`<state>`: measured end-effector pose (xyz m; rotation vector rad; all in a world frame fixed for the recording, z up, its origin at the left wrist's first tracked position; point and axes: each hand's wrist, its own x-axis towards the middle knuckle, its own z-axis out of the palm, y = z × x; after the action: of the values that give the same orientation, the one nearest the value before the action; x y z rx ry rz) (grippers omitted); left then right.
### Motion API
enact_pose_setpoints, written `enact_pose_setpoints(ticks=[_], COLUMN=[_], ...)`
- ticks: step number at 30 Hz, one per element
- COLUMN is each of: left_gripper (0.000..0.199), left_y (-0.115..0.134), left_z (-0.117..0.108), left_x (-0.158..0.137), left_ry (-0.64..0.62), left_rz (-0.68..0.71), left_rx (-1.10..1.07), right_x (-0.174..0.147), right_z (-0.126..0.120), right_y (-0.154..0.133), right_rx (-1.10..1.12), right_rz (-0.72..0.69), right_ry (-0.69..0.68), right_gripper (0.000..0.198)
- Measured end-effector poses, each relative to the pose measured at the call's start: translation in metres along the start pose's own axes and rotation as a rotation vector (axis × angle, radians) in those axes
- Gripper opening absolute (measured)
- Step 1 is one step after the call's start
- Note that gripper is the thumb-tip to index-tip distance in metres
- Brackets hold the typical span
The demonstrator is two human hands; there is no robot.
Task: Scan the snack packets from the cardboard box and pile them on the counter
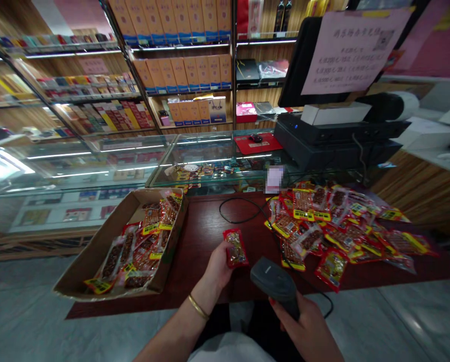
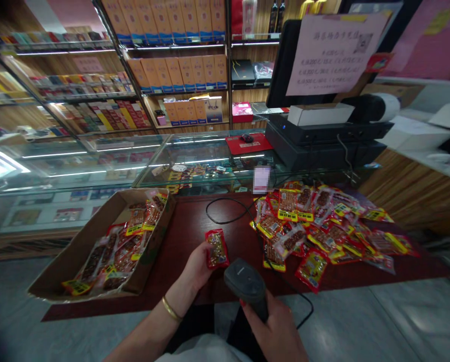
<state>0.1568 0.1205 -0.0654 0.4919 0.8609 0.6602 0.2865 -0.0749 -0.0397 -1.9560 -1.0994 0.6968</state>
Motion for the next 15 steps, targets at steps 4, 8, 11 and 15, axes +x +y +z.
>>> enact_pose_setpoints(ticks=[4,8,11,15], left_gripper=[0.020,0.016,0.019,0.030], left_y=[-0.002,0.005,0.009,0.027], left_z=[0.055,0.150,0.195,0.162], left_x=[0.029,0.062,0.071,0.041], left_ry=[-0.126,-0.303,-0.350,-0.305], left_rz=[-0.026,-0.048,-0.001,0.205], left_rx=[0.085,0.222,0.337,0.471], right_x=[-0.010,-0.016,-0.017,-0.012], right_z=[-0.017,-0.022,-0.019,-0.013], right_y=[0.019,0.031,0.028,0.019], right_rx=[0.079,0.088,0.086,0.051], right_rz=[0.136,0.202,0.212,0.173], right_ry=[0.034,0.151,0.202,0.181], right_gripper=[0.047,0.050,0.054,0.056])
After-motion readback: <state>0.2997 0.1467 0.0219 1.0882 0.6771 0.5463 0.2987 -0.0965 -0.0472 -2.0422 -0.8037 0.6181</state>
